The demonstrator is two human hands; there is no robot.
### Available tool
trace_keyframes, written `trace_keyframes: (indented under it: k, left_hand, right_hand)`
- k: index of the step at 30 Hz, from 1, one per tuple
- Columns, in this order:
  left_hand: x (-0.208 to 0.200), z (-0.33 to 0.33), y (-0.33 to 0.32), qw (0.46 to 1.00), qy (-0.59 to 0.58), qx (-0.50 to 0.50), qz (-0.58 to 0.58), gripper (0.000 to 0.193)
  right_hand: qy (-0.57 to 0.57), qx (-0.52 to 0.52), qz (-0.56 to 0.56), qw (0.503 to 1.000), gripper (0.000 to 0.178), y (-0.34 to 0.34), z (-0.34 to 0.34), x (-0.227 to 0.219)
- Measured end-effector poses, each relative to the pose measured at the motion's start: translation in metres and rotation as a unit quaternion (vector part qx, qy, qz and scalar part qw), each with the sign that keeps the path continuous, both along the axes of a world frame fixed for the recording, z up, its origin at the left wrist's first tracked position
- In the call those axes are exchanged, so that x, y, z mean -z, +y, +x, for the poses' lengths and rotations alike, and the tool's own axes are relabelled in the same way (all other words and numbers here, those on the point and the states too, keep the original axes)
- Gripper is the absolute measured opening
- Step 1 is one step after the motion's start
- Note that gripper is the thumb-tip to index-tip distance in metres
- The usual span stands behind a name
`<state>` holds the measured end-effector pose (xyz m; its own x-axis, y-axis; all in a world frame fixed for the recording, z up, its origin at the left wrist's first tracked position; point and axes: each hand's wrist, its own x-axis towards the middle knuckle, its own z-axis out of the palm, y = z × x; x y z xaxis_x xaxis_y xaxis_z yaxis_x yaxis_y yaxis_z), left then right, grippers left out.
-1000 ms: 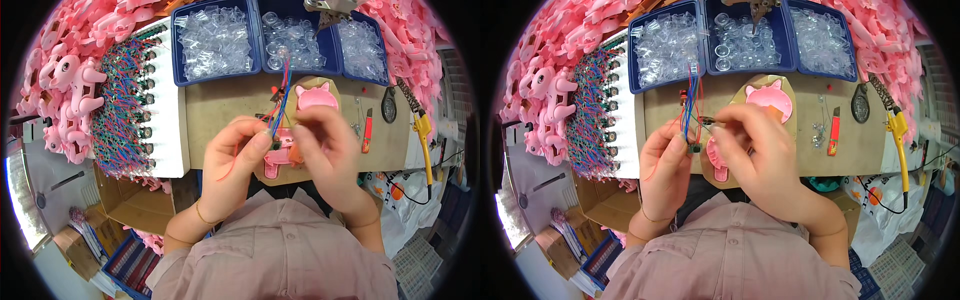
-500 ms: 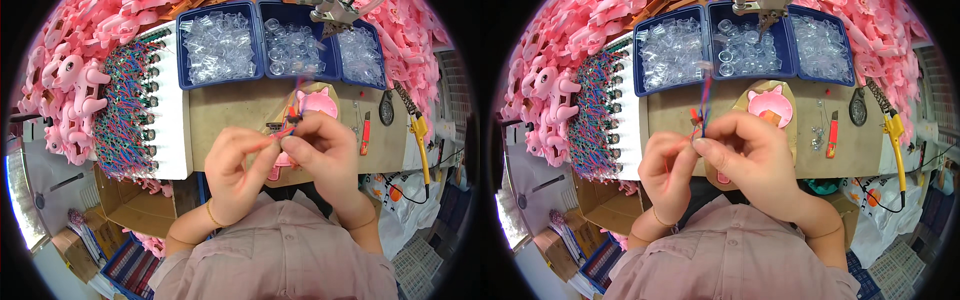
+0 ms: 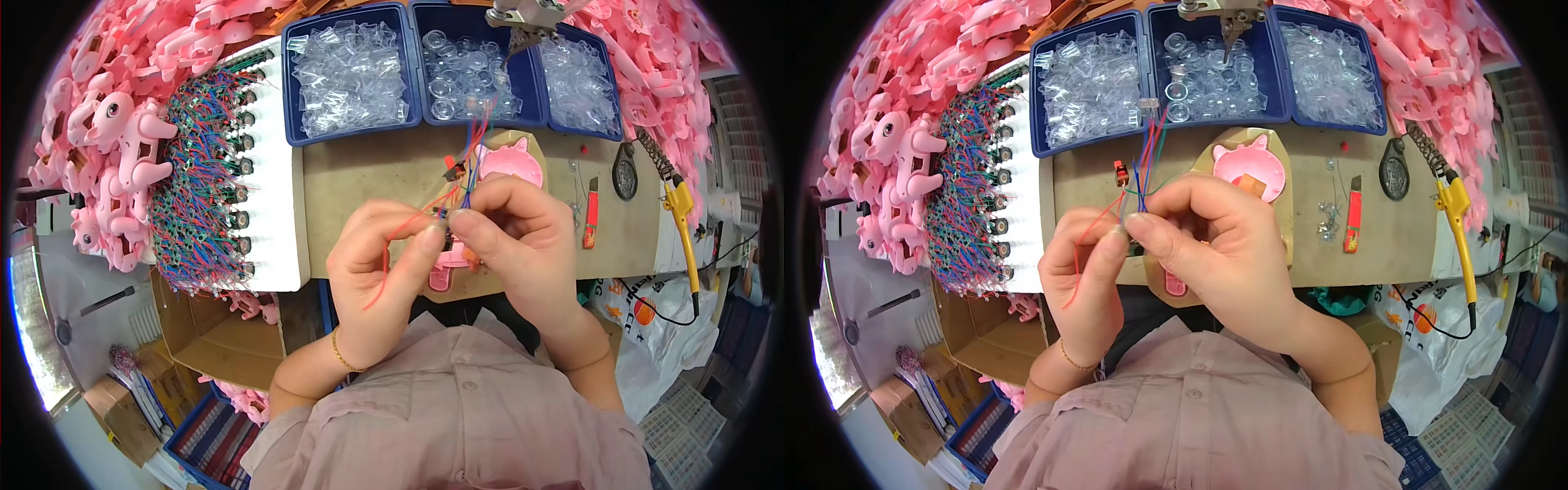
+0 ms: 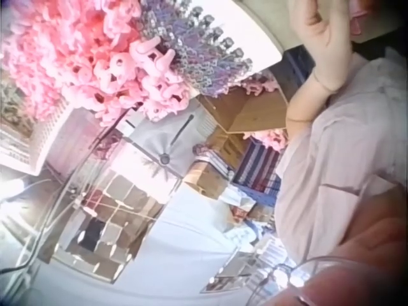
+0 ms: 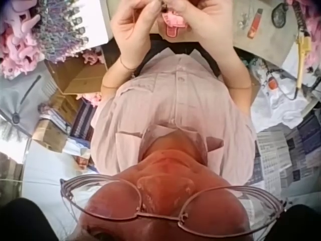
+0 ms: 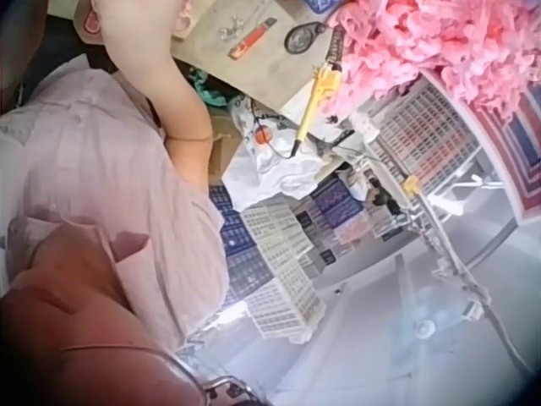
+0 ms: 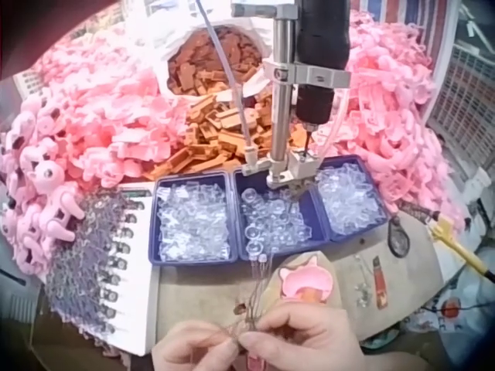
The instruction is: Assembling a toy pig by soldering wires and fitting internal components.
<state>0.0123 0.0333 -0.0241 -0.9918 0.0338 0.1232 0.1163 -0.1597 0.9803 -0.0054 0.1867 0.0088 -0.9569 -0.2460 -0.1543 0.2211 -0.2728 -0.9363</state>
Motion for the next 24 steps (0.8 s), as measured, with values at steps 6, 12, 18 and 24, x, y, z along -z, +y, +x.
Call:
trace_keyframes:
  k: [6,12,18,24]
  left_hand:
    - [-0.005,0.006,0.015,0.960,-0.134,-0.014,0.246,0.014]
    - [-0.008,0.006,0.021,0.962,-0.142,0.001,0.231,0.018]
    - [-0.013,0.001,0.008,0.988,-0.108,-0.022,0.112,0.017]
    - [-0.024,0.000,0.010,0.988,-0.082,-0.016,0.130,0.016]
  right_hand:
    - [0.086,0.045,0.096,0.991,0.007,-0.001,0.007,0.007]
    - [0.126,0.065,0.006,0.990,0.010,0.007,0.001,0.010]
    - [0.176,0.075,0.058,0.980,0.015,0.009,0.011,0.007]
    - [-0.074,0.030,-0.051,0.996,0.011,0.019,0.000,-0.008]
